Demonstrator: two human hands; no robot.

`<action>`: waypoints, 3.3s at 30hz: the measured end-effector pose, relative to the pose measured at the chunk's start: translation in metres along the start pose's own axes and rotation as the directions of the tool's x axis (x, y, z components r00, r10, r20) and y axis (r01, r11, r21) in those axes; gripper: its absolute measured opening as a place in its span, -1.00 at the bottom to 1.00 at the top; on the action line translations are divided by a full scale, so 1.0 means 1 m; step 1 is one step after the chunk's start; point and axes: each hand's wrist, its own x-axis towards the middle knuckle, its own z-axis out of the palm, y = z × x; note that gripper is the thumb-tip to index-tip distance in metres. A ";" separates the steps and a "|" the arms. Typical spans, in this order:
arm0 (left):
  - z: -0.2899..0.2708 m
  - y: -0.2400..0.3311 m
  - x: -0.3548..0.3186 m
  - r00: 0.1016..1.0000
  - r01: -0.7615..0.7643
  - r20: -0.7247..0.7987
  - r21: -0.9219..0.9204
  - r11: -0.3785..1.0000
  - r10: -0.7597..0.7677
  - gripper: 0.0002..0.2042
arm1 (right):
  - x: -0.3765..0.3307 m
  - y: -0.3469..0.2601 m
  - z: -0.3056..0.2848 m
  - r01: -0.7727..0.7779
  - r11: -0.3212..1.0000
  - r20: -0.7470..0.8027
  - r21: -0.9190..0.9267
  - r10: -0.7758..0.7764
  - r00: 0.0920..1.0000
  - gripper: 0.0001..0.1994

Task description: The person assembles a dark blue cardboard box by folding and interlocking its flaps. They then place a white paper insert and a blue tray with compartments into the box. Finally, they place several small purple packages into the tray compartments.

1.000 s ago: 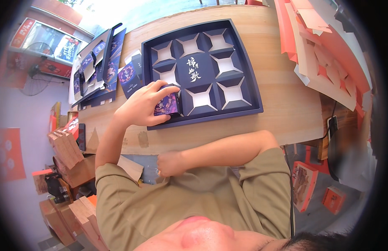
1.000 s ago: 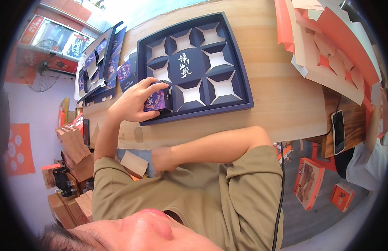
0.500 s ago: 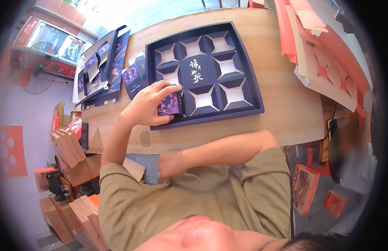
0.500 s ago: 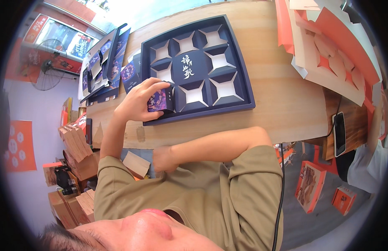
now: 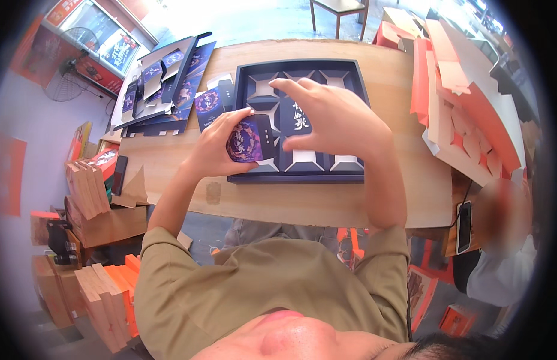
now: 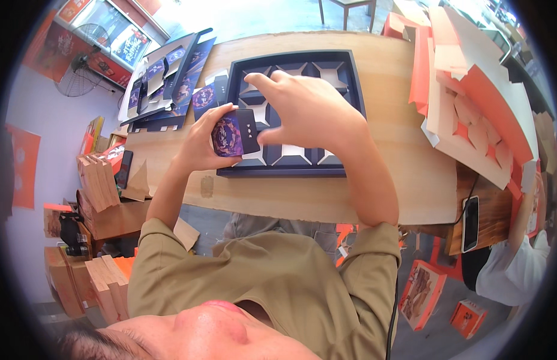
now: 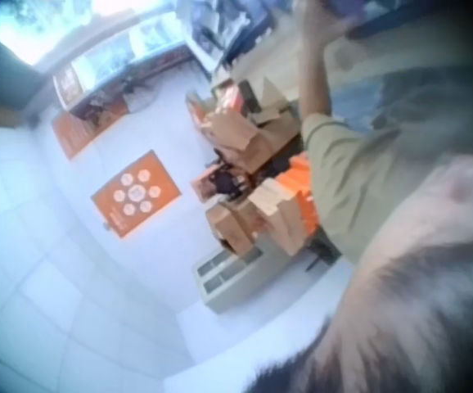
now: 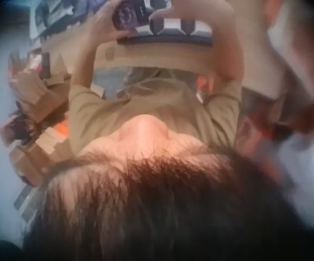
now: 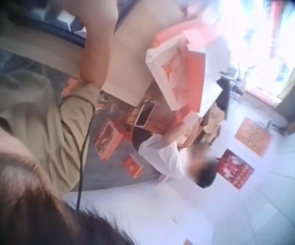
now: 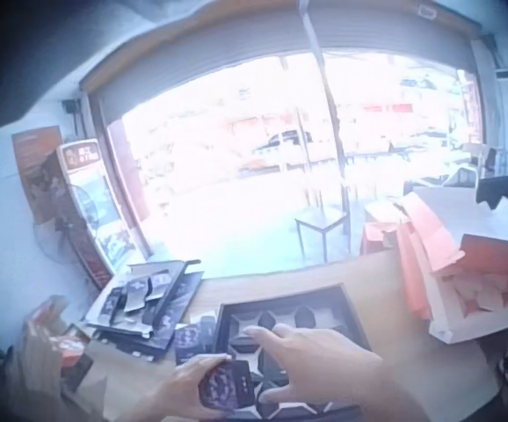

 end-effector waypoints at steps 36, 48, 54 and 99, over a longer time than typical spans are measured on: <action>0.005 -0.024 -0.003 0.971 0.030 0.239 -0.034 0.999 -0.021 -0.01 | 0.019 0.023 0.053 -0.121 0.980 0.446 -0.160 0.181 0.876 -0.56; 0.008 -0.027 -0.006 0.968 0.080 0.248 -0.119 0.990 -0.048 0.07 | 0.030 0.038 0.108 -0.105 0.914 0.374 -0.392 0.263 0.889 -0.76; 0.011 -0.022 0.007 0.968 -0.047 0.243 -0.089 0.995 0.068 0.02 | 0.028 0.037 0.126 -0.192 0.820 0.107 -0.540 0.293 0.950 -0.63; 0.017 0.001 0.023 0.879 -0.093 0.477 0.140 0.986 0.015 -0.20 | 0.019 0.047 0.087 -0.191 0.978 0.688 0.088 0.079 0.721 -0.57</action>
